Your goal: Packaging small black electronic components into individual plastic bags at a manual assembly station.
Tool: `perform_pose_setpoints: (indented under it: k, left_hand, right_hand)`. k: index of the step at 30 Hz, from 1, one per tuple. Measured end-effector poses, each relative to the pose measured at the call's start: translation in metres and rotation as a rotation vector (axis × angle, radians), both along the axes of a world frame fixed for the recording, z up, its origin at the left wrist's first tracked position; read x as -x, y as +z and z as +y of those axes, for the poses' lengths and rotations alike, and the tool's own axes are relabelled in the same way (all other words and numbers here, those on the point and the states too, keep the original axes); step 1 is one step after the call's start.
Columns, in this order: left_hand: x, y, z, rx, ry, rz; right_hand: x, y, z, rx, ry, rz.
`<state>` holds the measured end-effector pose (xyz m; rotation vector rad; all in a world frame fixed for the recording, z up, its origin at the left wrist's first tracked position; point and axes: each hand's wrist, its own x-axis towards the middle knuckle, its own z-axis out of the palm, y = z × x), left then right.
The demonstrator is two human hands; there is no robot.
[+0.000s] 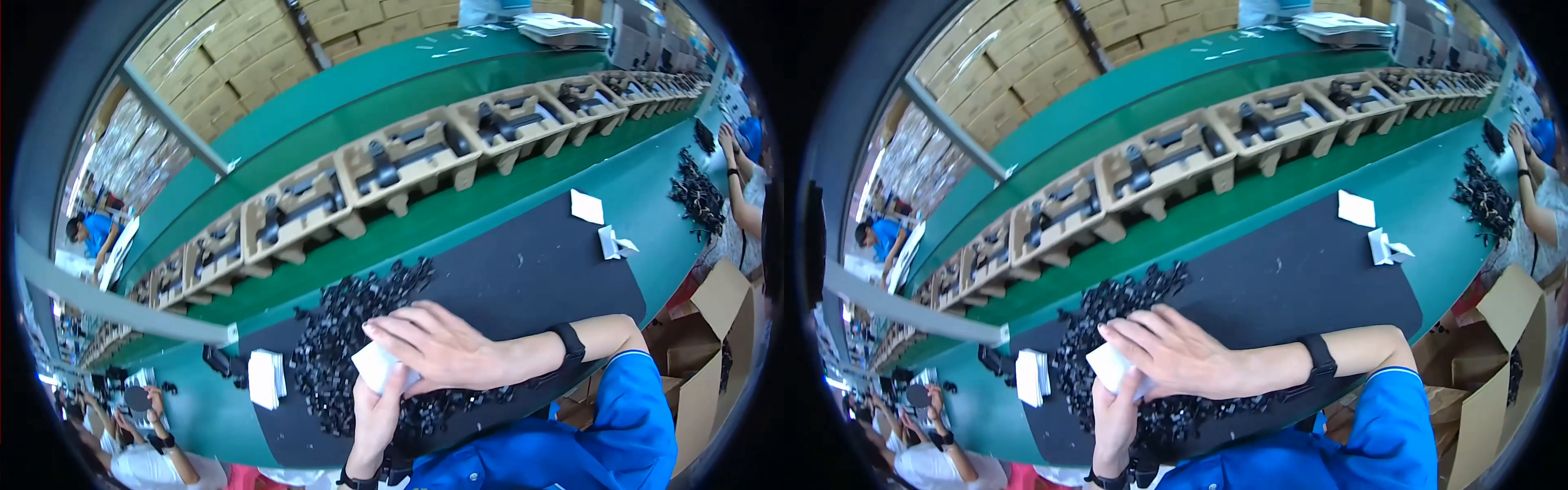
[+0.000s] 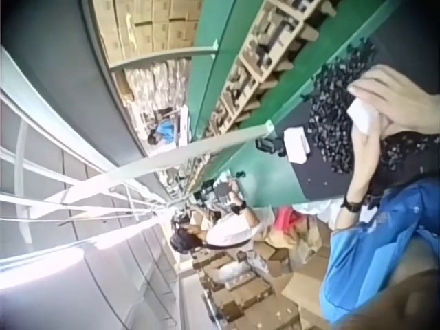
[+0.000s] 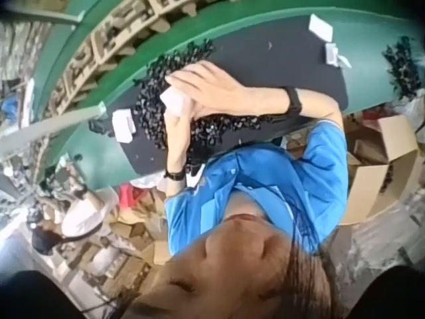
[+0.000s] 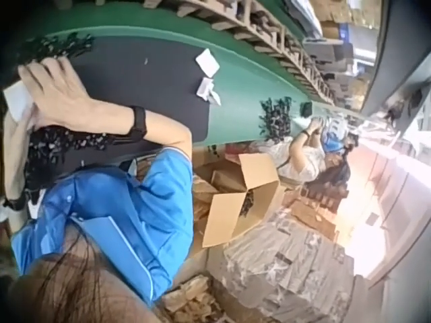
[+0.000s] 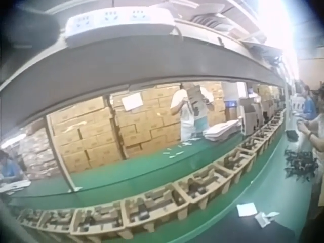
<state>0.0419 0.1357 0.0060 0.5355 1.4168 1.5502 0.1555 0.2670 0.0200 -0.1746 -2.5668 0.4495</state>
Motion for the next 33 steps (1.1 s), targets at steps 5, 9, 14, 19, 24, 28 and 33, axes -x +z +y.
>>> perform_pose_setpoints:
  k: [5,9,14,19,24,28,33]
  left_hand:
    - [0.024,-0.010,-0.050,-0.047,-0.054,0.183]
    - [0.038,-0.012,-0.086,-0.021,-0.073,0.147]
    - [0.047,-0.015,-0.119,0.002,-0.156,0.175]
    - [0.049,-0.025,-0.131,0.147,-0.360,0.365]
    - [0.059,-0.037,-0.128,0.066,-0.405,0.186]
    - [0.079,-0.053,-0.123,0.202,-0.631,-0.091]
    - [0.098,-0.047,-0.111,0.250,-0.442,0.429]
  right_hand:
    - [0.029,-0.010,-0.060,-0.355,-0.156,0.016]
    - [0.033,-0.022,-0.104,-0.599,-0.193,0.117]
    - [0.030,-0.009,-0.120,-0.371,0.019,0.030]
    - [0.031,-0.001,-0.125,-0.094,0.127,-0.023]
    - [0.036,-0.012,-0.111,0.481,0.451,-0.356]
    - [0.047,-0.027,-0.102,0.663,0.539,-0.502]
    - [0.069,-0.038,-0.070,0.892,0.568,-0.171]
